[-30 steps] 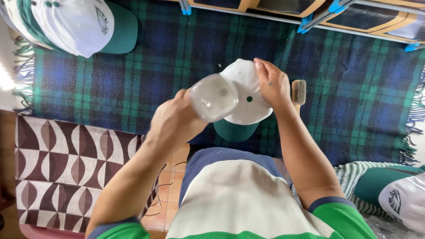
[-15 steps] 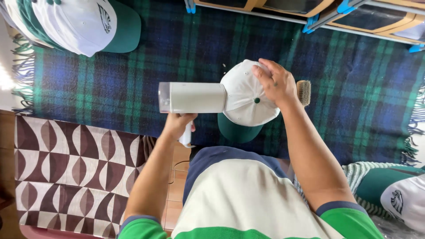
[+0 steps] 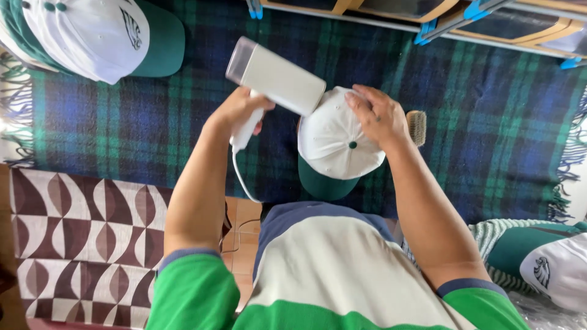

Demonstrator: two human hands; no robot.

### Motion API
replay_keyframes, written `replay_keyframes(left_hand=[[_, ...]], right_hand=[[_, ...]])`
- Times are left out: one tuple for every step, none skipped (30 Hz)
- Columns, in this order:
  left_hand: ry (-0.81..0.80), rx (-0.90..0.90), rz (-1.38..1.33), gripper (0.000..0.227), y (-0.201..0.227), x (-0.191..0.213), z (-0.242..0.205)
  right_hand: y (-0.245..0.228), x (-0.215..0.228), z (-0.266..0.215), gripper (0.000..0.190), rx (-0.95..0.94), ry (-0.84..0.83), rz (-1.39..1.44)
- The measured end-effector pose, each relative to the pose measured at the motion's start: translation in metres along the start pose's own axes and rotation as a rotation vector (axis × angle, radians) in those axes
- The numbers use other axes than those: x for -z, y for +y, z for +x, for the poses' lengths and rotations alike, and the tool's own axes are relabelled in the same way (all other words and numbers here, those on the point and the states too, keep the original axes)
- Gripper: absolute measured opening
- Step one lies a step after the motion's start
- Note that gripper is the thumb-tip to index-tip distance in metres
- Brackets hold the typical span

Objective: Using a handheld steamer and a brush to clean and remove wrinkles from a baseball cap.

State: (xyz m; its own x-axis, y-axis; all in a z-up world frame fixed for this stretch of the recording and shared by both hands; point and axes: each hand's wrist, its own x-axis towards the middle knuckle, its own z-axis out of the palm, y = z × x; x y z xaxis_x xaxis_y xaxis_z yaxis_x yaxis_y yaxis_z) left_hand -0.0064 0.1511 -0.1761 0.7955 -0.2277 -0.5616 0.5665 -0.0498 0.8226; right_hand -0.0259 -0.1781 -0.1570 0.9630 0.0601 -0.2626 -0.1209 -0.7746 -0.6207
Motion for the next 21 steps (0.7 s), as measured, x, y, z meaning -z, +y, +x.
replay_keyframes(left_hand=[[0.001, 0.01, 0.002, 0.036, -0.002, -0.002, -0.01], [0.035, 0.043, 0.042, 0.039, 0.003, -0.003, -0.01], [0.069, 0.075, 0.082, 0.043, 0.009, -0.005, -0.01], [0.066, 0.071, 0.085, 0.043, 0.018, -0.007, -0.022], [0.14, 0.083, 0.204, 0.041, 0.027, -0.008, -0.035], [0.216, 0.109, 0.32, 0.04, 0.031, -0.012, -0.054], [0.214, 0.12, 0.32, 0.04, 0.025, -0.017, -0.072], [0.267, -0.013, 0.42, 0.038, 0.02, -0.022, -0.088], [0.317, -0.148, 0.52, 0.037, 0.015, -0.026, -0.105], [0.321, -0.148, 0.52, 0.037, 0.012, -0.034, -0.122], [0.335, -0.392, 0.766, 0.028, 0.009, -0.042, -0.141], [0.344, -0.634, 1.011, 0.02, 0.005, -0.048, -0.162], [0.349, -0.627, 1.014, 0.02, 0.022, -0.066, -0.174], [0.362, -0.493, 0.968, 0.031, 0.04, -0.085, -0.182], [0.374, -0.36, 0.92, 0.042, 0.058, -0.105, -0.19], [0.381, -0.365, 0.922, 0.042, 0.062, -0.114, -0.187], [0.35, -0.349, 0.991, 0.045, 0.067, -0.124, -0.184], [0.308, -0.327, 1.059, 0.049, 0.069, -0.133, -0.182], [0.307, -0.326, 1.058, 0.049, 0.069, -0.132, -0.17], [0.229, -0.256, 1.063, 0.05, 0.068, -0.131, -0.161], [0.15, -0.186, 1.064, 0.052, 0.067, -0.13, -0.152]], right_hand=[[0.001, -0.004, -0.006, 0.045, -0.005, -0.007, 0.005], [0.002, -0.003, -0.002, 0.046, -0.037, -0.007, -0.002], [0.002, -0.002, 0.001, 0.046, -0.068, -0.008, -0.007], [-0.001, 0.0, 0.001, 0.046, -0.069, -0.002, -0.007], [-0.003, 0.001, 0.0, 0.047, -0.037, 0.014, 0.019], [-0.005, 0.001, -0.007, 0.047, -0.011, 0.017, 0.046], [-0.002, -0.001, -0.009, 0.047, -0.018, 0.008, 0.049], [0.001, -0.002, -0.007, 0.042, 0.172, 0.123, 0.04], [0.002, -0.003, -0.006, 0.036, 0.363, 0.237, 0.031], [0.007, -0.003, -0.006, 0.036, 0.366, 0.236, 0.033], [0.012, -0.004, -0.007, 0.033, 0.424, 0.192, 0.025], [0.015, -0.007, -0.009, 0.03, 0.482, 0.143, 0.021], [0.012, -0.008, -0.008, 0.03, 0.485, 0.138, 0.026], [0.012, -0.006, -0.006, 0.028, 0.486, 0.133, 0.067], [0.011, -0.004, -0.005, 0.026, 0.488, 0.129, 0.108], [0.008, -0.003, -0.005, 0.026, 0.496, 0.132, 0.109], [0.005, -0.002, -0.004, 0.025, 0.498, 0.13, 0.114], [0.003, -0.002, -0.008, 0.025, 0.489, 0.125, 0.119], [0.005, 0.0, -0.004, 0.025, 0.487, 0.124, 0.119], [0.007, 0.0, -0.003, 0.032, 0.461, 0.049, 0.082], [0.008, 0.0, -0.001, 0.04, 0.436, -0.027, 0.045]])
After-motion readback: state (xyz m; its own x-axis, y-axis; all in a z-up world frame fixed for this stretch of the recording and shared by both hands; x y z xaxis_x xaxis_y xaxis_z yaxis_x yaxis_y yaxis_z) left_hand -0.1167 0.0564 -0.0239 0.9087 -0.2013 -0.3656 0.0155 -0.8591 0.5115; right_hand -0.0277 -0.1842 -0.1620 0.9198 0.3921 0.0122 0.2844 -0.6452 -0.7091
